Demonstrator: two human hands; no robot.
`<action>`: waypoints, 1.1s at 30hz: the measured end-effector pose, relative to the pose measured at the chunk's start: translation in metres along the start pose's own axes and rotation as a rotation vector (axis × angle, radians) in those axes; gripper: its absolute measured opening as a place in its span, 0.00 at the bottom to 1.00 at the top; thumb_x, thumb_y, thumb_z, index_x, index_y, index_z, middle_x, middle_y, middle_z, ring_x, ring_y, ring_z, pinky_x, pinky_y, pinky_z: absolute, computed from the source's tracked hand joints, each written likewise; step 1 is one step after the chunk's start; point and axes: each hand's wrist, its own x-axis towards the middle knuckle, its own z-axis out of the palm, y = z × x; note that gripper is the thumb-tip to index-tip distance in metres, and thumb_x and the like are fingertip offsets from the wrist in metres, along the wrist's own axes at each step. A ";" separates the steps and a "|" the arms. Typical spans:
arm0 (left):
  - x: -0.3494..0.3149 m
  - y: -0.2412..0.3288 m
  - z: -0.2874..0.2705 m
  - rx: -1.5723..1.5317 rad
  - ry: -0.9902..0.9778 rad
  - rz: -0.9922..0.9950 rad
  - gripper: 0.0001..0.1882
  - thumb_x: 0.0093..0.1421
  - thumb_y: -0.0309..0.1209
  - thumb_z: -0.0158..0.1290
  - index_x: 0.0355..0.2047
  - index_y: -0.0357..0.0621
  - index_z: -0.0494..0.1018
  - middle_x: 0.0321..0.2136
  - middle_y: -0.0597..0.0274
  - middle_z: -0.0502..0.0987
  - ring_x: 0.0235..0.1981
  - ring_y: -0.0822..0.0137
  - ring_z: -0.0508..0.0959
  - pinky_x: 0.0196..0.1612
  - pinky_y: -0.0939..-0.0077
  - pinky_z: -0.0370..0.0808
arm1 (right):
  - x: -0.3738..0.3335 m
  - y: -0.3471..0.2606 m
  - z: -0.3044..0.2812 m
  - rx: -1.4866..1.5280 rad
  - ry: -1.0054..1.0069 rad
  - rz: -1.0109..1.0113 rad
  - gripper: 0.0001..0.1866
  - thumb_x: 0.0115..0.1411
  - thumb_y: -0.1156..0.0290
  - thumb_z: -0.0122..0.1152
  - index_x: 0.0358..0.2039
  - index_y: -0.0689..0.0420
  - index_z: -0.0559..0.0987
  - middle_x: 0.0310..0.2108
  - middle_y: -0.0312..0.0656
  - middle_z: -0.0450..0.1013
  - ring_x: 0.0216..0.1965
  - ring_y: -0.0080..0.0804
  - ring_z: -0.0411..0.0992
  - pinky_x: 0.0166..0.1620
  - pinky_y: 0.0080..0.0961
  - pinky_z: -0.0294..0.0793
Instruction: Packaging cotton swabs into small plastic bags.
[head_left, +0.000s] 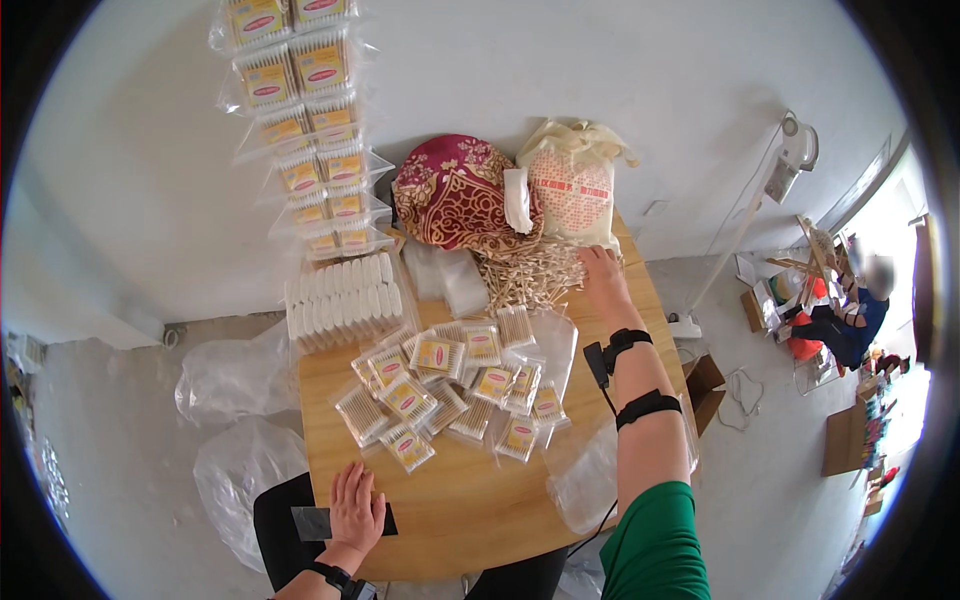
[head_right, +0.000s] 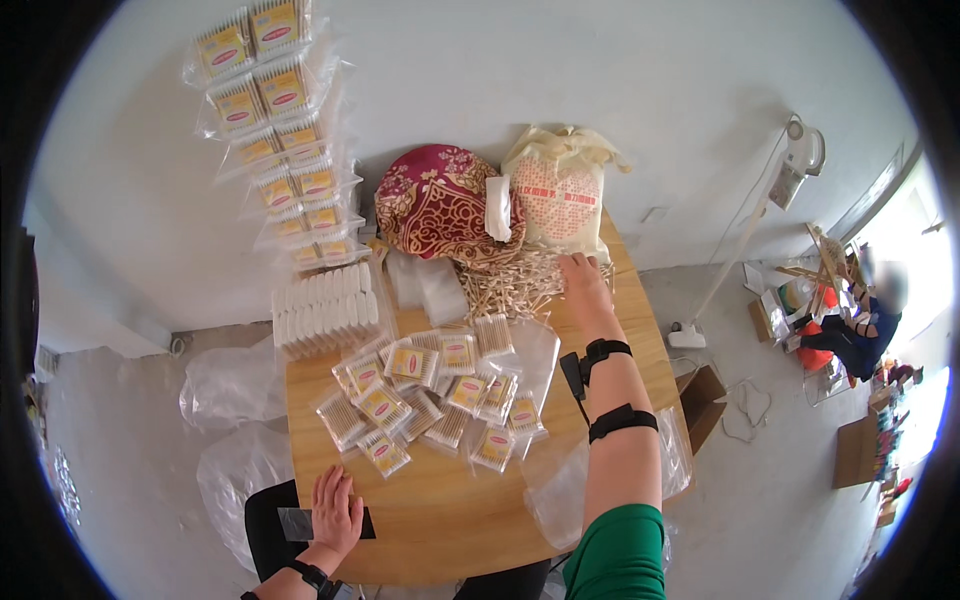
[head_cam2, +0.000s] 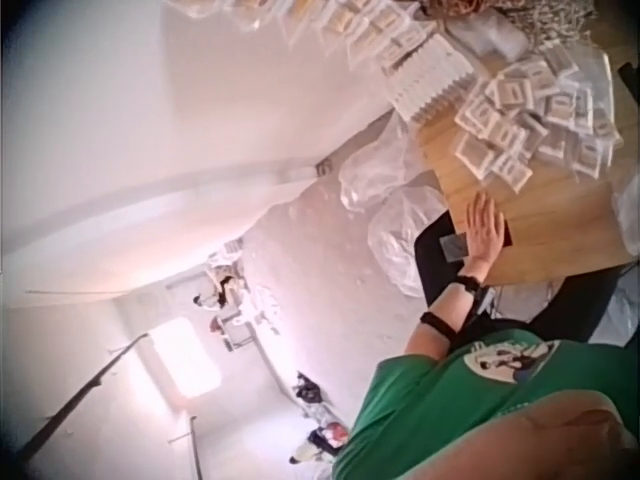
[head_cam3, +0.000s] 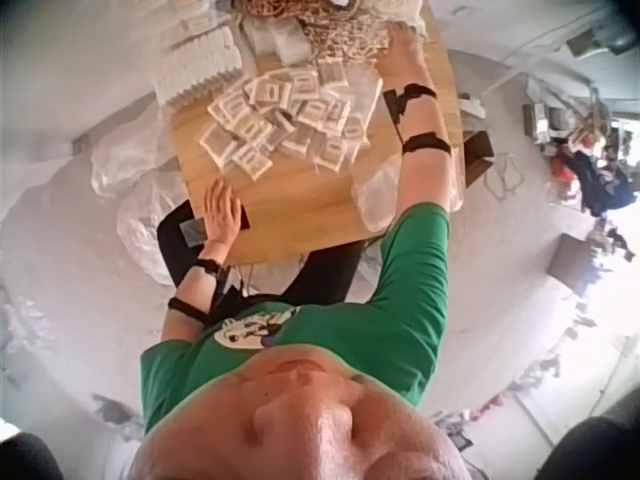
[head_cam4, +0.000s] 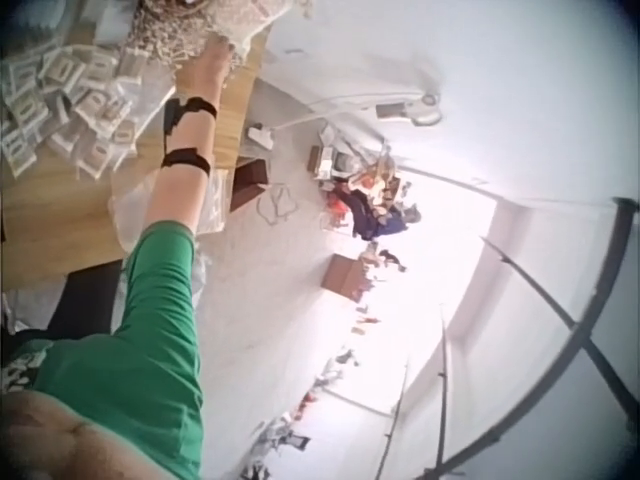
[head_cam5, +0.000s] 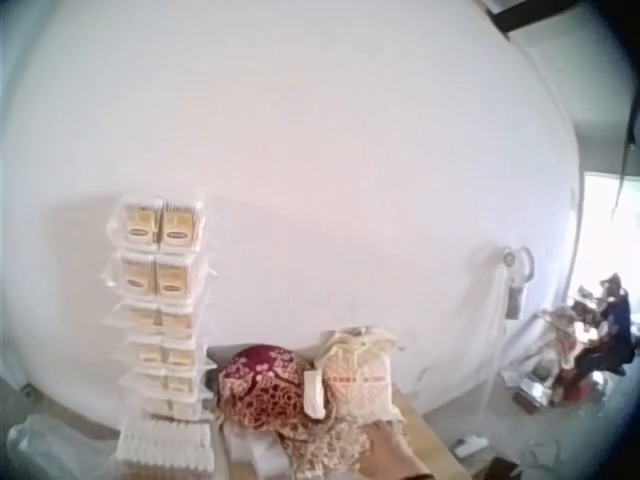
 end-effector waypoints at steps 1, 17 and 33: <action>0.000 0.000 0.000 -0.008 0.003 0.001 0.25 0.60 0.34 0.53 0.56 0.37 0.65 0.60 0.45 0.66 0.63 0.43 0.64 0.66 0.44 0.59 | -0.001 0.003 -0.003 0.035 0.047 -0.004 0.22 0.52 0.85 0.56 0.47 0.52 0.75 0.47 0.43 0.70 0.52 0.50 0.67 0.53 0.43 0.74; 0.001 0.001 0.009 -0.013 0.103 0.024 0.24 0.62 0.35 0.53 0.55 0.36 0.67 0.60 0.47 0.67 0.63 0.48 0.65 0.66 0.49 0.60 | -0.068 -0.084 -0.066 0.088 0.046 -0.083 0.23 0.48 0.88 0.55 0.46 0.56 0.75 0.46 0.47 0.71 0.51 0.53 0.68 0.53 0.44 0.71; -0.007 -0.005 0.016 -0.144 0.356 0.148 0.22 0.61 0.28 0.54 0.56 0.43 0.67 0.57 0.54 0.71 0.58 0.51 0.70 0.63 0.54 0.63 | -0.279 -0.315 -0.008 0.126 -0.196 -0.183 0.21 0.54 0.80 0.55 0.50 0.54 0.74 0.51 0.45 0.68 0.56 0.47 0.67 0.56 0.42 0.72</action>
